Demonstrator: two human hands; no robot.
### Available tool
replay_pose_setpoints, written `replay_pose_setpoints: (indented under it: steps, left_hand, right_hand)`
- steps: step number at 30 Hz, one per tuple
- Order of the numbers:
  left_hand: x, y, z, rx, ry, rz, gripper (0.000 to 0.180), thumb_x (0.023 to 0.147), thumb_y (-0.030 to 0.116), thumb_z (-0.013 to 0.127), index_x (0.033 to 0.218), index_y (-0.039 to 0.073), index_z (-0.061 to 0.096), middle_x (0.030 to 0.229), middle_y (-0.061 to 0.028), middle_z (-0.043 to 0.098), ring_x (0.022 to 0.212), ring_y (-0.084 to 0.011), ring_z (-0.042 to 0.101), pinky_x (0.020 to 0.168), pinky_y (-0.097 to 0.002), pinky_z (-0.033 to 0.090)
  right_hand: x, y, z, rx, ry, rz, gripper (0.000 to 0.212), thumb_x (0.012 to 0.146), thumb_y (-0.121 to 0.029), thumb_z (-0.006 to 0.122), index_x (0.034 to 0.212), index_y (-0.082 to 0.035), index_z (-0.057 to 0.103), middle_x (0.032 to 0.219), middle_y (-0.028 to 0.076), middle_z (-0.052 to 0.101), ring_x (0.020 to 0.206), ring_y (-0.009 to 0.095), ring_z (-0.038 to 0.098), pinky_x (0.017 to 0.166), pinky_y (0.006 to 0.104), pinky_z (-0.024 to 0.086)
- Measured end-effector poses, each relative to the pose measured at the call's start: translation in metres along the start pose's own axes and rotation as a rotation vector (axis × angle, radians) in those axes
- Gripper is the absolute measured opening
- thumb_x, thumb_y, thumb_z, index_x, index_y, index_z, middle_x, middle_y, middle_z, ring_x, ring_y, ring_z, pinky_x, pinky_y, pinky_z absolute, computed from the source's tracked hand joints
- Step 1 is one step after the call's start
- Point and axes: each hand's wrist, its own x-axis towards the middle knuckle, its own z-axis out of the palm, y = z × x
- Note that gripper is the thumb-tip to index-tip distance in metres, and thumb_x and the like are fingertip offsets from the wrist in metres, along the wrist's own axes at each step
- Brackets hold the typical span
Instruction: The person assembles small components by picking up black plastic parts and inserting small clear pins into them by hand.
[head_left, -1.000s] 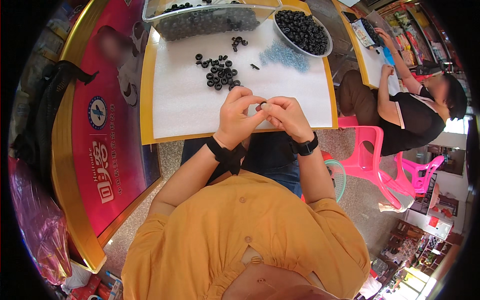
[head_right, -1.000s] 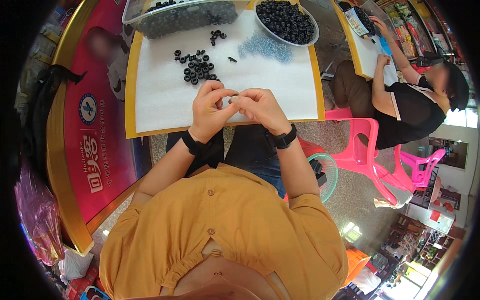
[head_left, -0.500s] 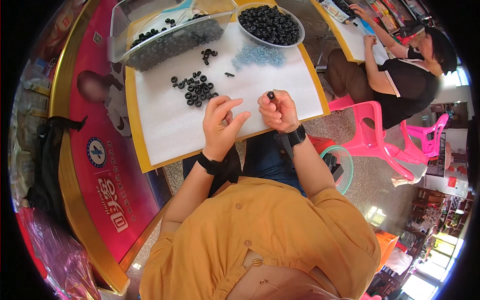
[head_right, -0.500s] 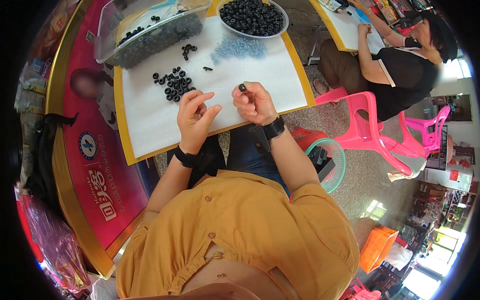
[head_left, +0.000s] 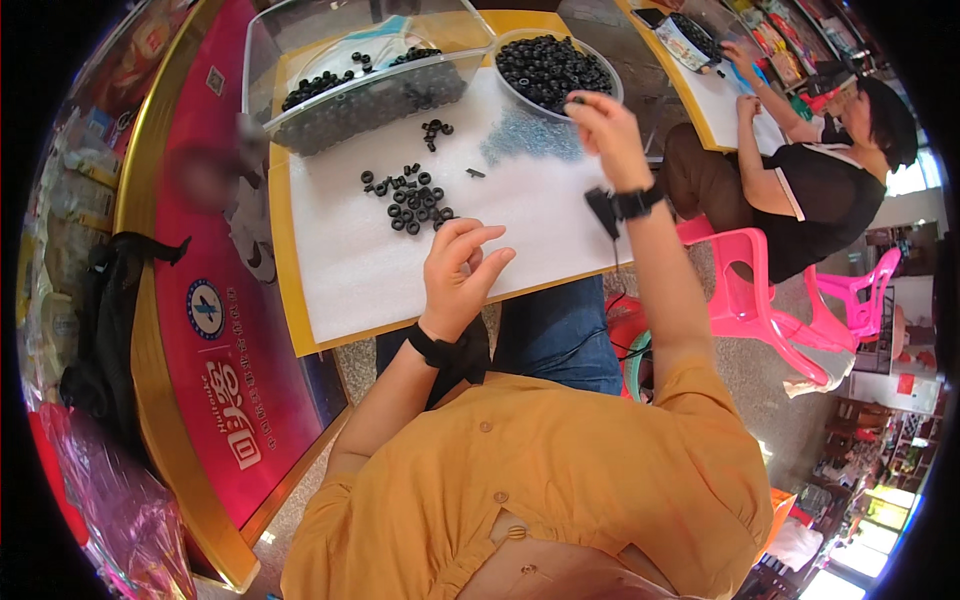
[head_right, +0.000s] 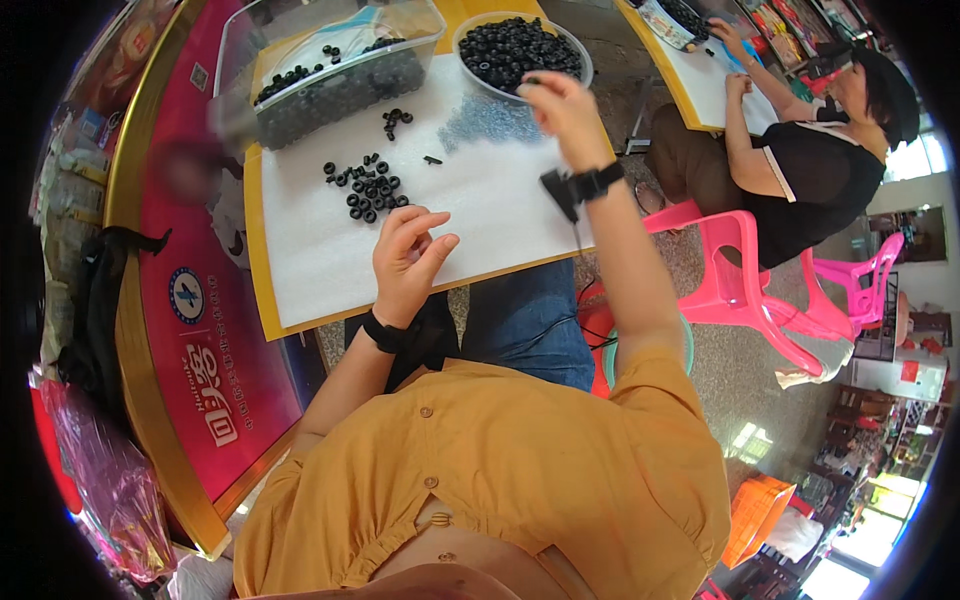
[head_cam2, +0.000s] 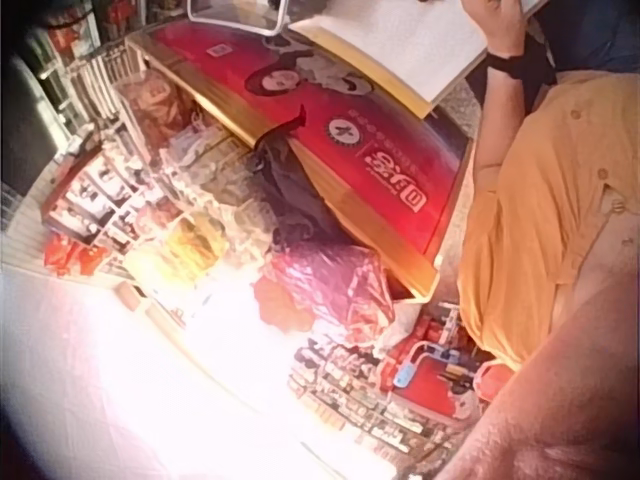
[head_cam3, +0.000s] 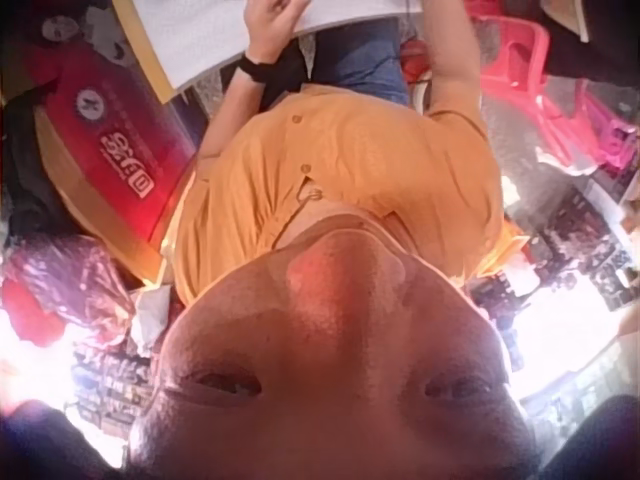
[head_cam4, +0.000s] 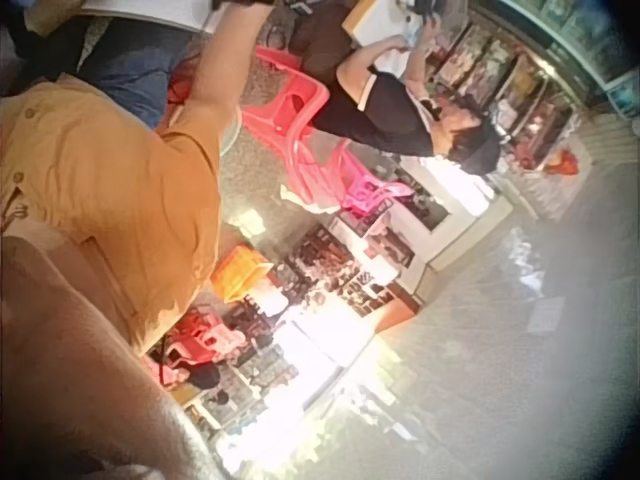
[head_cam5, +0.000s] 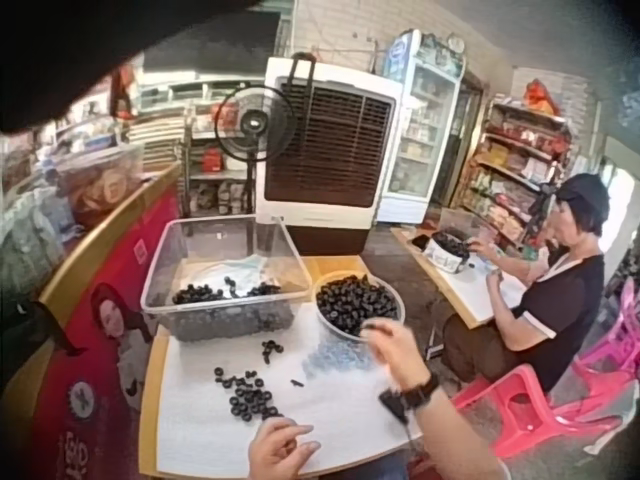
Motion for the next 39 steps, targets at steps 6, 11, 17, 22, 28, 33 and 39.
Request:
replay_pose_setpoints:
  steps: [6, 11, 17, 22, 28, 33, 39]
  left_hand:
    - [0.004, -0.001, 0.004, -0.007, -0.025, 0.009, 0.024, 0.082, 0.002, 0.077, 0.105, 0.002, 0.072, 0.104, -0.0034, 0.057, 0.069, -0.0052, 0.047, 0.06, -0.0195, 0.04]
    - [0.003, 0.004, 0.001, -0.036, -0.034, -0.037, 0.021, 0.084, 0.003, 0.075, 0.106, 0.004, 0.072, 0.099, -0.0029, 0.057, 0.072, -0.0067, 0.048, 0.061, -0.0201, 0.04]
    - [0.004, 0.004, -0.001, -0.067, -0.031, -0.057, 0.019, 0.087, 0.005, 0.073, 0.105, 0.004, 0.073, 0.099, -0.004, 0.057, 0.078, -0.0089, 0.051, 0.063, -0.0213, 0.042]
    - [0.004, 0.004, 0.0, -0.063, -0.022, -0.044, 0.016, 0.089, 0.006, 0.072, 0.105, 0.003, 0.072, 0.099, -0.0057, 0.058, 0.08, -0.0113, 0.055, 0.065, -0.0221, 0.046]
    - [0.005, -0.002, 0.0, -0.017, -0.048, 0.045, 0.016, 0.089, 0.006, 0.071, 0.104, 0.002, 0.072, 0.098, -0.0066, 0.059, 0.082, -0.0126, 0.057, 0.067, -0.0233, 0.048]
    - [0.003, -0.006, 0.001, -0.048, -0.005, 0.02, 0.015, 0.092, 0.004, 0.067, 0.107, 0.0, 0.07, 0.1, -0.005, 0.059, 0.082, -0.0112, 0.056, 0.067, -0.0227, 0.047]
    - [0.008, -0.008, -0.005, -0.447, 0.209, -0.212, 0.026, 0.1, 0.01, 0.058, 0.124, 0.002, 0.062, 0.103, -0.0033, 0.06, 0.067, -0.0055, 0.05, 0.058, -0.0209, 0.044]
  right_hand:
    - [0.1, 0.026, -0.032, -0.806, 0.143, -0.22, 0.043, 0.085, -0.033, 0.069, 0.119, -0.008, 0.07, 0.092, 0.01, 0.072, 0.088, 0.026, 0.069, 0.08, 0.0351, 0.053]
    - [0.094, 0.004, -0.011, -1.008, 0.113, -0.275, 0.04, 0.084, -0.024, 0.063, 0.121, -0.01, 0.068, 0.09, 0.011, 0.069, 0.085, 0.03, 0.066, 0.081, 0.0393, 0.052]
    - [0.043, -0.01, 0.064, -0.888, -0.163, -0.584, 0.024, 0.083, -0.014, 0.059, 0.103, -0.01, 0.073, 0.097, 0.014, 0.068, 0.088, 0.031, 0.066, 0.081, 0.04, 0.053]
    - [0.015, -0.004, 0.153, -0.755, -0.524, -0.742, 0.023, 0.088, -0.012, 0.062, 0.11, -0.012, 0.07, 0.099, 0.011, 0.065, 0.086, 0.029, 0.067, 0.075, 0.0374, 0.055]
    - [0.012, -0.018, 0.209, -0.981, -0.735, -0.81, 0.023, 0.089, -0.013, 0.062, 0.111, -0.014, 0.07, 0.102, 0.01, 0.066, 0.096, 0.032, 0.065, 0.08, 0.0429, 0.054]
    - [0.023, -0.006, 0.202, -0.961, -0.65, -0.718, 0.019, 0.086, -0.017, 0.063, 0.101, -0.007, 0.069, 0.099, 0.013, 0.067, 0.097, 0.034, 0.065, 0.084, 0.0432, 0.052]
    - [-0.026, -0.031, 0.131, -0.459, -0.478, -0.383, 0.022, 0.085, -0.019, 0.073, 0.1, -0.003, 0.069, 0.086, 0.005, 0.066, 0.077, 0.013, 0.061, 0.068, 0.0277, 0.05]
